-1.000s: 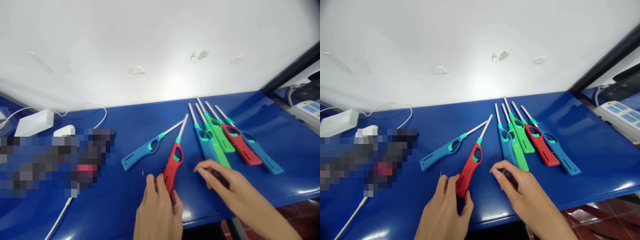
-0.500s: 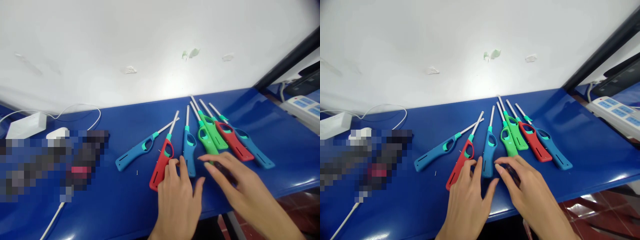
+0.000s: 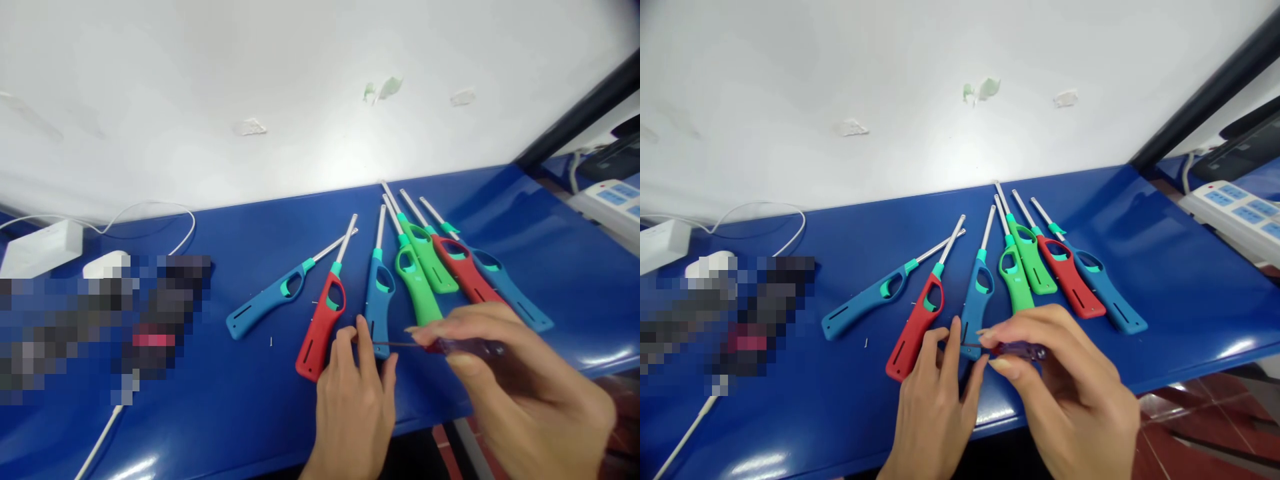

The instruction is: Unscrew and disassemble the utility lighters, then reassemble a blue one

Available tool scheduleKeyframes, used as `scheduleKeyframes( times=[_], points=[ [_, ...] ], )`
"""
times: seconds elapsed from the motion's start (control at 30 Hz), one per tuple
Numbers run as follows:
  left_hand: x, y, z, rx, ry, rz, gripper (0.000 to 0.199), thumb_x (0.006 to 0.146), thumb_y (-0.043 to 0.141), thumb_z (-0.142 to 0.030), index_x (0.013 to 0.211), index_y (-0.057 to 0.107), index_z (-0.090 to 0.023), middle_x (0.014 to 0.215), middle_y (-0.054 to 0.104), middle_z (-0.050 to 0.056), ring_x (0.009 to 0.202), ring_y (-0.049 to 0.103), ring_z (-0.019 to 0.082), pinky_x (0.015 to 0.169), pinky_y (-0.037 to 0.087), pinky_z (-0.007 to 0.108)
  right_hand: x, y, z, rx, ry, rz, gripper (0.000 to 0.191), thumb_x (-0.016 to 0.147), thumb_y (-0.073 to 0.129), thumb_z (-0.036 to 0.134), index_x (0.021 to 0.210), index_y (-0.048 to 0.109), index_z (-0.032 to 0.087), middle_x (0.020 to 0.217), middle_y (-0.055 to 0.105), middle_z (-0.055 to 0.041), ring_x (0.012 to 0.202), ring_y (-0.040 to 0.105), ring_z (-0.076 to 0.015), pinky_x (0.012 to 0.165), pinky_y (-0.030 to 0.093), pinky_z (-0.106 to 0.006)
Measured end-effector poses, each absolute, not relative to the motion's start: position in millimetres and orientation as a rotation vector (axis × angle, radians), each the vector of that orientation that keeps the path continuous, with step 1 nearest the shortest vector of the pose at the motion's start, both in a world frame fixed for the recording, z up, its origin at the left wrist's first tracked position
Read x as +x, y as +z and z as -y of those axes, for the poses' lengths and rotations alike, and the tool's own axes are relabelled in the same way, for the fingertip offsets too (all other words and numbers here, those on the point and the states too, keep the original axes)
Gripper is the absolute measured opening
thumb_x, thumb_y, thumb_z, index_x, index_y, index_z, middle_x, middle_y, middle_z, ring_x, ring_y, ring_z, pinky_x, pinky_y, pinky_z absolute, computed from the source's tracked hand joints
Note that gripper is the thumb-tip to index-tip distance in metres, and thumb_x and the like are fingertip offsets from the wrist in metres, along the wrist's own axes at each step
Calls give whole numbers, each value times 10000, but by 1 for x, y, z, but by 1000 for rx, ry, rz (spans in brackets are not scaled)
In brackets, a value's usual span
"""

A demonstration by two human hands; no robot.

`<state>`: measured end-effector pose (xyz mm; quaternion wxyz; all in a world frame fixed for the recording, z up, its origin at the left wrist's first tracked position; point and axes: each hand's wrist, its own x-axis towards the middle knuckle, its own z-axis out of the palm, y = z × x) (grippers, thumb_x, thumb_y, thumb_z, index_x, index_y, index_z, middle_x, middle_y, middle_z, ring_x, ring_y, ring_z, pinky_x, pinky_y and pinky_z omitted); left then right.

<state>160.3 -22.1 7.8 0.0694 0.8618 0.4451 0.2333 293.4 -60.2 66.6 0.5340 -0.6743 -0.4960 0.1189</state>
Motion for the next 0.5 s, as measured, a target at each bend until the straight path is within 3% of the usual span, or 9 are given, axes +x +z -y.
scheduleKeyframes(
  times=[0.23, 0.5],
  points=[
    [159, 7, 21, 2624, 705, -1319, 469, 955, 703, -265, 1348, 574, -43, 1094, 668, 137, 900, 766, 252, 602, 656, 287, 298, 61, 63, -1575, 285, 1200, 74, 966, 681, 223, 1003, 721, 273, 900, 720, -18, 827, 686, -186, 714, 591, -298],
    [159, 5, 21, 2608, 752, -1307, 499, 942, 724, -274, 1359, 566, -50, 1067, 662, 118, 852, 763, 255, 567, 652, 314, 300, 58, 63, -1537, 205, 1164, 101, 955, 683, 178, 1015, 730, 243, 909, 718, -15, 839, 694, -168, 745, 587, -283]
  ],
)
